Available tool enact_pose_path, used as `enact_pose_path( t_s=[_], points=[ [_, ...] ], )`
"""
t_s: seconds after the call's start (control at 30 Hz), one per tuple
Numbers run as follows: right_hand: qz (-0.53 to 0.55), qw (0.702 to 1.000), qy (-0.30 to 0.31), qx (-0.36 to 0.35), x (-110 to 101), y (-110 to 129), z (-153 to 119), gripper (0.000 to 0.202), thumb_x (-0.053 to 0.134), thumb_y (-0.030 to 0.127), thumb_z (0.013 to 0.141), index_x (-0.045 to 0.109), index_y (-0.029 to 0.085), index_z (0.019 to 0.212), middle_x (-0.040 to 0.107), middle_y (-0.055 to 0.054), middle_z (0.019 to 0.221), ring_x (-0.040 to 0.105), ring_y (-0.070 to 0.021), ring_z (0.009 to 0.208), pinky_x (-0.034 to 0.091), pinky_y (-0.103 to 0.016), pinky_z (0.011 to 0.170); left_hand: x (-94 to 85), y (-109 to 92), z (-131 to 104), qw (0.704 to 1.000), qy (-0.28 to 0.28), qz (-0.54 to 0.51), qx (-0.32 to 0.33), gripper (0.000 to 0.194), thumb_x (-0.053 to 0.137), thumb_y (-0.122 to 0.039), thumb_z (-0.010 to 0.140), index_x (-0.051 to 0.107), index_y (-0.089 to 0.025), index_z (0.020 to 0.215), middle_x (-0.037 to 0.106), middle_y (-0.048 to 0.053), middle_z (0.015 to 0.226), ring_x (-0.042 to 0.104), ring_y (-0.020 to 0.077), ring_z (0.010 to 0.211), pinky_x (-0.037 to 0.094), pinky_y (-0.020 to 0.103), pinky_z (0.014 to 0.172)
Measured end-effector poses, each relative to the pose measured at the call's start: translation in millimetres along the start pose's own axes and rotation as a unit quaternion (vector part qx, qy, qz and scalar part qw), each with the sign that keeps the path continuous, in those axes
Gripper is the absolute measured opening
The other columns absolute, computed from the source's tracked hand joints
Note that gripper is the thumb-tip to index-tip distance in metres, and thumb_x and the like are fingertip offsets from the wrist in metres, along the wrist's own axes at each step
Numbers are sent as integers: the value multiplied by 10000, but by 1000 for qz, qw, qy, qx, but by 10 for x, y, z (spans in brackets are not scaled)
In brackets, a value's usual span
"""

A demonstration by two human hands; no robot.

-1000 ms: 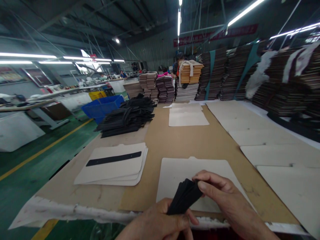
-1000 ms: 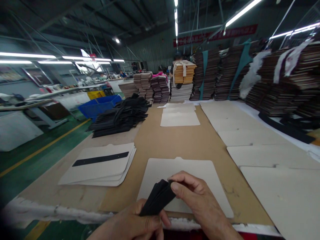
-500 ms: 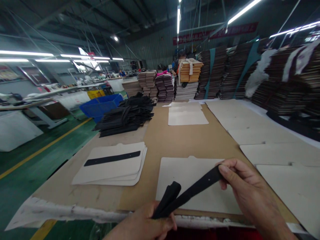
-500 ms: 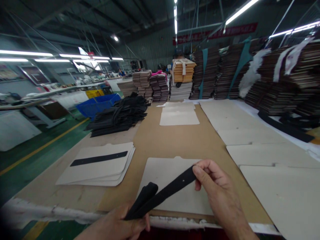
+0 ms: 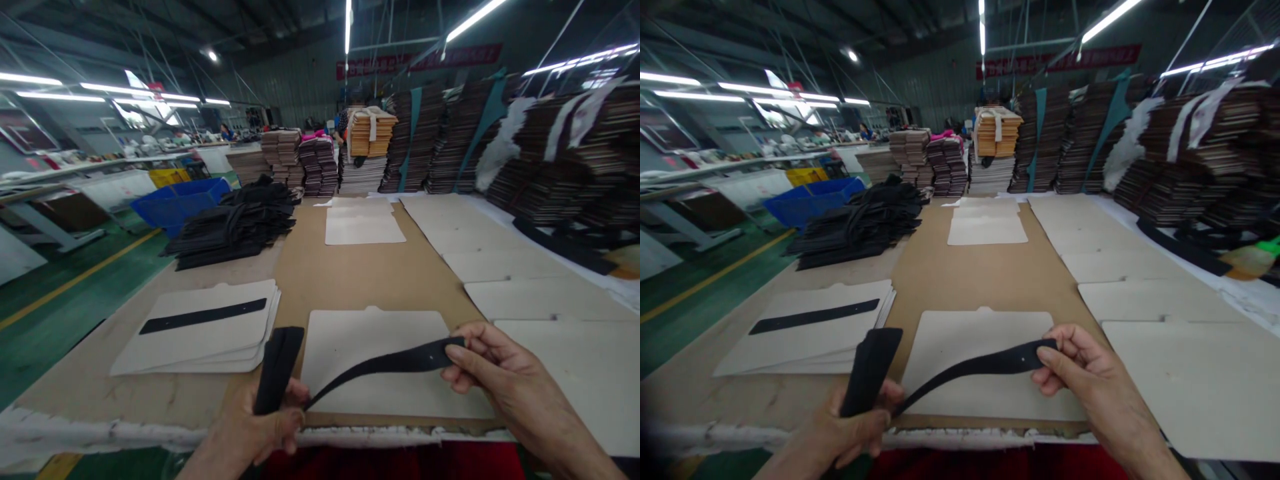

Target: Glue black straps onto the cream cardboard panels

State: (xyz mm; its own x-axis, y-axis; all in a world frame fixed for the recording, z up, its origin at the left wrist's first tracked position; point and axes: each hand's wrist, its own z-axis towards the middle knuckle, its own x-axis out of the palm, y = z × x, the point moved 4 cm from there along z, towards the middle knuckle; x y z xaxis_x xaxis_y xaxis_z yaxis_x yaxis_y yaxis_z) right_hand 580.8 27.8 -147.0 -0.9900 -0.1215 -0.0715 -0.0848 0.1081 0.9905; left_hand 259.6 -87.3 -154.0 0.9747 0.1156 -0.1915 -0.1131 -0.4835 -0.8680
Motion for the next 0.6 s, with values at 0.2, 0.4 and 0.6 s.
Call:
enact_pose_path(
  t_s=[0.2,0.4,0.6],
  points=[
    [41,999,5,6,-31,-94,-209,377,777,536,730,609,218,844,664,-15,584,626,-166,495,520,-271,512,148,-22,40,992,20,122,-27,428,764,-343,602,688,-163,983,696,3,891,457,53,485,413,191,454],
    [-11,998,40,53,-148,-303,-195,397,726,589,755,631,211,830,641,-9,600,597,-153,518,503,-272,525,85,-72,-39,982,-12,187,3,296,643,-439,722,664,-174,851,598,-28,695,473,95,500,396,207,456],
    [-155,988,1,16,-179,-422,-76,349,692,566,743,589,234,766,483,58,555,458,-115,504,368,-229,462,0,-228,18,978,-71,195,17,366,651,-506,731,688,-189,910,545,-50,536,534,151,529,404,244,557]
  ],
)
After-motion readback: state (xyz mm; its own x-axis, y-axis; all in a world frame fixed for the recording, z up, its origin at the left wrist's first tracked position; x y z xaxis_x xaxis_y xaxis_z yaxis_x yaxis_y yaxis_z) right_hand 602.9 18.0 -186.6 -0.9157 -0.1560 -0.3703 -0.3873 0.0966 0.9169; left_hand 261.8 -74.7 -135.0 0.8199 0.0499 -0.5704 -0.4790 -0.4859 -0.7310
